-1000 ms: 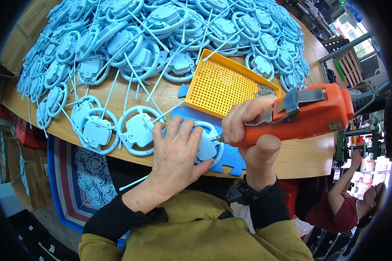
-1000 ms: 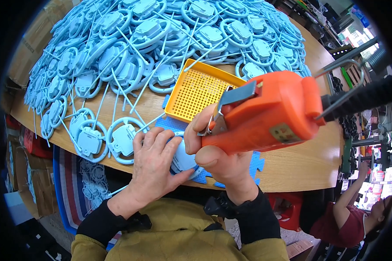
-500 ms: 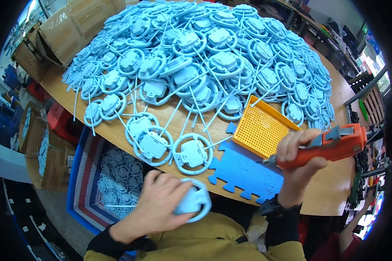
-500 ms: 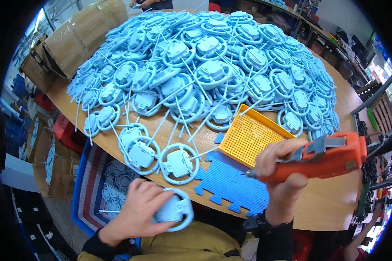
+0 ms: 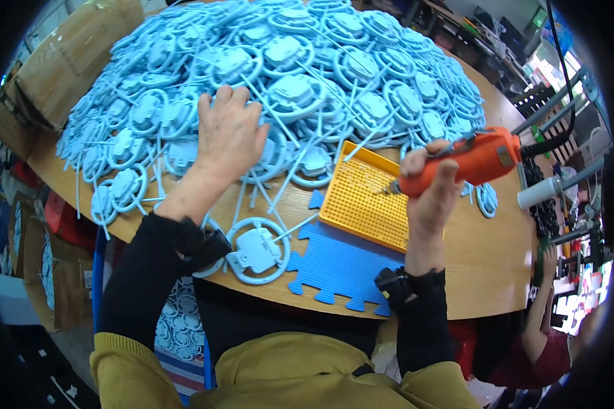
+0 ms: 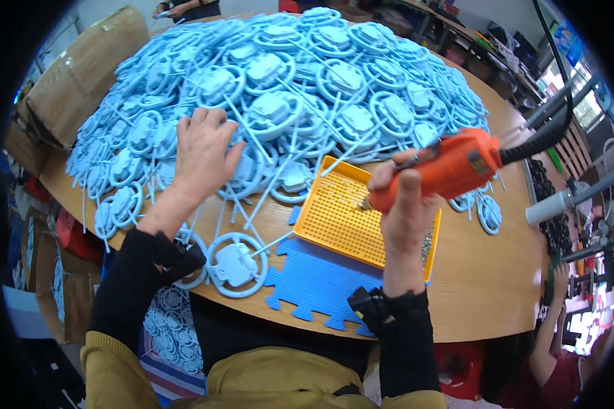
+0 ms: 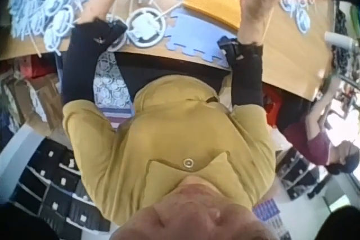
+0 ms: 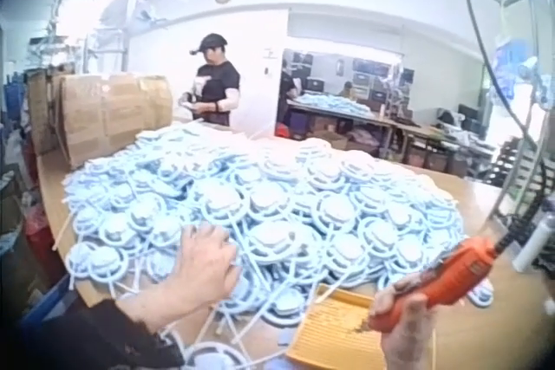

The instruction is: Assembling blue plastic components using an electric screwdriver at a factory workbench.

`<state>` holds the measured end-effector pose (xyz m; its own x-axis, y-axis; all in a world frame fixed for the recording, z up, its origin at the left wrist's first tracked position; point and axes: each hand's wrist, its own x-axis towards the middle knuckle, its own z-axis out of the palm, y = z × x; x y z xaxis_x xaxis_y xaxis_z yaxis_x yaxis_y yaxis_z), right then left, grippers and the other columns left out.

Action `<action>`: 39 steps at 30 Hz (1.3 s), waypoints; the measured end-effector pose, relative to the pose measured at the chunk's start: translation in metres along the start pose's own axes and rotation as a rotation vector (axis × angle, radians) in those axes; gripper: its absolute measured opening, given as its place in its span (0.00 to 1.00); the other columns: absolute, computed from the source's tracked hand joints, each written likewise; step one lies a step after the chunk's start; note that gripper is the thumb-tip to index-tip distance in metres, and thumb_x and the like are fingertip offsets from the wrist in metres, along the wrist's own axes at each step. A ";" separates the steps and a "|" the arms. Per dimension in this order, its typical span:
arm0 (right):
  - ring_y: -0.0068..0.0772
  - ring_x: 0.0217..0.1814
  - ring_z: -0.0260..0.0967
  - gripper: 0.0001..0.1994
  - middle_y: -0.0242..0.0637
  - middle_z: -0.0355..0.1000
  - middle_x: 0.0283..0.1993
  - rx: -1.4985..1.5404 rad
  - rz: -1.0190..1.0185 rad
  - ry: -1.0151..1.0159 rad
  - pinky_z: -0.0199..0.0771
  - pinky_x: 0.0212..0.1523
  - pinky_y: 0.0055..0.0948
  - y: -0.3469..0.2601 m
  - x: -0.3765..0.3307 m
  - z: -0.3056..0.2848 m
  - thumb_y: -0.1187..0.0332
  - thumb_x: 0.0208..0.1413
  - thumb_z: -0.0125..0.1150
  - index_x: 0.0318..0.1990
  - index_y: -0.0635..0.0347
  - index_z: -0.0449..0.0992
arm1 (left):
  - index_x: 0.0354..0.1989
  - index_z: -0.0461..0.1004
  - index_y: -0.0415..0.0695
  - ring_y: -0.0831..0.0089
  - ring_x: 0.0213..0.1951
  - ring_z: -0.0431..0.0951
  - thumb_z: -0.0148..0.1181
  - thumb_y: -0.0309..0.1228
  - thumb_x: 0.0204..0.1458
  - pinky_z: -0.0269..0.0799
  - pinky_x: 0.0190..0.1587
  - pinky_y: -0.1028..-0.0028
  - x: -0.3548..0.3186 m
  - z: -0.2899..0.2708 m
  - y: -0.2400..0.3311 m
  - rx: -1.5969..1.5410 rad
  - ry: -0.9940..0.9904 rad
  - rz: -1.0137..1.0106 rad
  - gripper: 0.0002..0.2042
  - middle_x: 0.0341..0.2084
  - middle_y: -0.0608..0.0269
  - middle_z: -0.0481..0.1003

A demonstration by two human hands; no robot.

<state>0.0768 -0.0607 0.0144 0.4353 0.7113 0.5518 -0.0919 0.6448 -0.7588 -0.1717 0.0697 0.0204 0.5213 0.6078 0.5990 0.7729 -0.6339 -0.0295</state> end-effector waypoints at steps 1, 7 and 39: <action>0.25 0.26 0.62 0.25 0.31 0.64 0.23 -0.009 -0.020 0.007 0.64 0.29 0.25 0.006 0.003 -0.002 0.45 0.51 0.61 0.40 0.59 0.67 | 0.27 0.76 0.46 0.63 0.43 0.66 0.64 0.33 0.41 0.56 0.45 0.60 0.008 0.009 0.002 0.096 -0.007 0.018 0.07 0.34 0.62 0.69; 0.25 0.26 0.63 0.24 0.31 0.65 0.23 0.015 -0.001 0.009 0.66 0.31 0.27 0.020 0.011 -0.006 0.47 0.50 0.63 0.39 0.59 0.68 | 0.24 0.76 0.48 0.65 0.42 0.68 0.62 0.30 0.41 0.56 0.45 0.61 0.024 0.022 0.006 -0.025 0.123 0.027 0.02 0.32 0.66 0.71; 0.25 0.27 0.60 0.31 0.30 0.62 0.22 0.034 0.078 -0.079 0.61 0.31 0.25 -0.059 -0.020 0.015 0.35 0.49 0.54 0.40 0.58 0.68 | 0.45 0.68 0.39 0.52 0.55 0.62 0.71 0.42 0.30 0.42 0.60 0.43 -0.123 -0.046 0.154 -0.523 -0.334 -0.053 0.32 0.44 0.54 0.66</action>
<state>0.0597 -0.1091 0.0536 0.3540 0.7788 0.5178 -0.1536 0.5946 -0.7892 -0.1336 -0.1247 -0.0216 0.6374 0.7080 0.3040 0.5651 -0.6978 0.4402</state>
